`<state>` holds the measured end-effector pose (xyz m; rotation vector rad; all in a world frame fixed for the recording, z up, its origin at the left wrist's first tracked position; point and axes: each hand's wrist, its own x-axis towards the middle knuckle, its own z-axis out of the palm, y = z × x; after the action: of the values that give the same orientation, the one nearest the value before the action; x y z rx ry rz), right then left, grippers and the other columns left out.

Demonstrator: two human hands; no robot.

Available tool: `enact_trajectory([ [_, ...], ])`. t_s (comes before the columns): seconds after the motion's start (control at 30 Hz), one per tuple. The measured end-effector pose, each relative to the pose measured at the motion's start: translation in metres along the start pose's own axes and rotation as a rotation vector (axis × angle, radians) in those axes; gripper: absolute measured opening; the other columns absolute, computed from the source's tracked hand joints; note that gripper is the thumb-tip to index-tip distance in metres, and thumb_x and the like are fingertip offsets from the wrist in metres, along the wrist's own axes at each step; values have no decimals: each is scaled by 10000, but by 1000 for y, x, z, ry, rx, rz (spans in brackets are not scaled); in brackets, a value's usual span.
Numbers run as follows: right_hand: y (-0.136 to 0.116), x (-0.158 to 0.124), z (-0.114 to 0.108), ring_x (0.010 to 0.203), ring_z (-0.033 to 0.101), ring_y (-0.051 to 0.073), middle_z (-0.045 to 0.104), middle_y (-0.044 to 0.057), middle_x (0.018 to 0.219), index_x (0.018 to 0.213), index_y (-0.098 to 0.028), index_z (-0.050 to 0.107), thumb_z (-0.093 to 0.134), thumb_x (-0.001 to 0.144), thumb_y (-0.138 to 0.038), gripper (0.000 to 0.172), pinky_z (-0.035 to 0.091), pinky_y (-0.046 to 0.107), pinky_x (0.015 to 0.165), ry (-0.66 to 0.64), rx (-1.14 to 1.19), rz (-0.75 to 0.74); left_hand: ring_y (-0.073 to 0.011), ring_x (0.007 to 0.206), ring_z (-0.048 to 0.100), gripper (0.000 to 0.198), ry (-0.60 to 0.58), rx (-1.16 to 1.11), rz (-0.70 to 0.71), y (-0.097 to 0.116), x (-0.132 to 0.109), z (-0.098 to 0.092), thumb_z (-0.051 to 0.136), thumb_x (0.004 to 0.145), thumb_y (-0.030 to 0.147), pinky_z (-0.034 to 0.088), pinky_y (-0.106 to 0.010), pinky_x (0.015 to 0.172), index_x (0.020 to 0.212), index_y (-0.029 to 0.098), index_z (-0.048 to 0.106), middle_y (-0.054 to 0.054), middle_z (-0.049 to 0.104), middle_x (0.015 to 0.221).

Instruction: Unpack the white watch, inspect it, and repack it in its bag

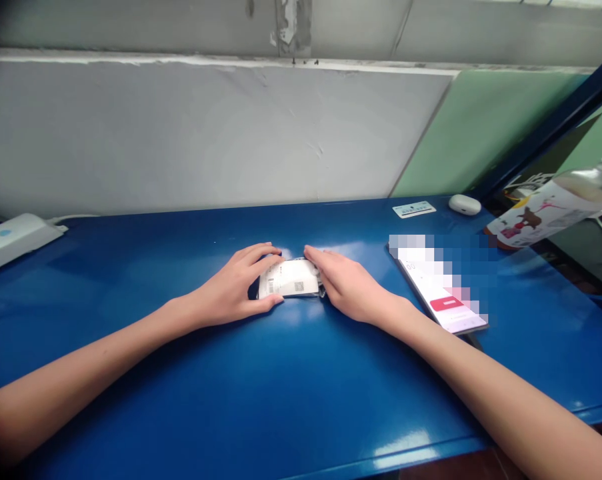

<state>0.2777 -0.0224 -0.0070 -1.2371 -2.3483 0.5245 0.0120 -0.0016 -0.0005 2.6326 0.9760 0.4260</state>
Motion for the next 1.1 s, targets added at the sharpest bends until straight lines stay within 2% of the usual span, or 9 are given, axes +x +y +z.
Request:
enact_trajectory([
  [0.1,2,1,-2,1309,595,263,619,139,1422,1480,-133,464,347,1008,-203,491,499,459,1094,-6,75,12,-374,1420,395,564,5,0,1,-1,0,0,672,874,432,366,-551,1151,1345,154,534,-173,534,1436],
  [0.2,4,1,-3,1332,574,259,612,137,1431,1433,-139,526,378,981,-158,476,479,461,1115,12,24,-43,-380,1412,408,604,29,1,4,0,-1,0,685,843,427,371,-557,1150,1343,133,517,-188,545,1425],
  [0.33,8,3,-7,1314,565,294,608,167,1419,1298,-135,645,438,946,-116,408,488,508,1089,140,-130,-159,-401,1378,441,582,68,17,18,1,-1,1,672,804,392,389,-570,1140,1278,91,522,-226,564,1381],
  [0.4,9,4,-9,1249,586,314,664,167,1326,1168,-135,715,487,931,-113,331,511,515,1045,187,-192,-210,-410,1368,449,538,85,28,24,2,-1,1,655,795,373,401,-575,1131,1234,88,530,-235,572,1355],
  [0.5,11,6,-13,1124,620,314,743,126,1091,1033,-162,763,546,912,-121,251,549,497,961,161,-216,-223,-416,1374,440,504,92,48,22,2,-1,2,632,793,364,412,-583,1124,1211,102,525,-233,573,1344],
  [0.67,11,6,-15,1056,641,290,709,119,1021,1148,-176,744,559,928,-166,287,560,457,916,66,-160,-170,-424,1399,407,533,73,75,27,2,-2,2,612,813,373,403,-598,1129,1249,83,511,-251,551,1367],
  [0.83,6,5,-17,1066,649,295,693,149,1059,1222,-158,711,551,974,-296,326,556,456,918,27,-149,-166,-419,1445,352,640,42,87,4,3,-3,1,562,920,474,366,-599,1156,1396,65,437,-253,482,1464],
  [1.0,0,4,-18,1138,632,327,693,168,1088,1258,-133,688,553,979,-339,371,551,495,947,7,-163,-185,-417,1432,376,578,47,63,5,-1,-2,3,568,928,522,366,-599,1154,1289,76,492,-266,509,1426],
  [1.1,-1,4,-16,1236,590,329,663,180,1250,1216,-148,704,581,962,-312,327,516,517,1024,18,-136,-219,-419,1426,385,560,61,30,0,-2,-2,4,603,907,527,378,-612,1139,1258,105,489,-254,535,1391],
])
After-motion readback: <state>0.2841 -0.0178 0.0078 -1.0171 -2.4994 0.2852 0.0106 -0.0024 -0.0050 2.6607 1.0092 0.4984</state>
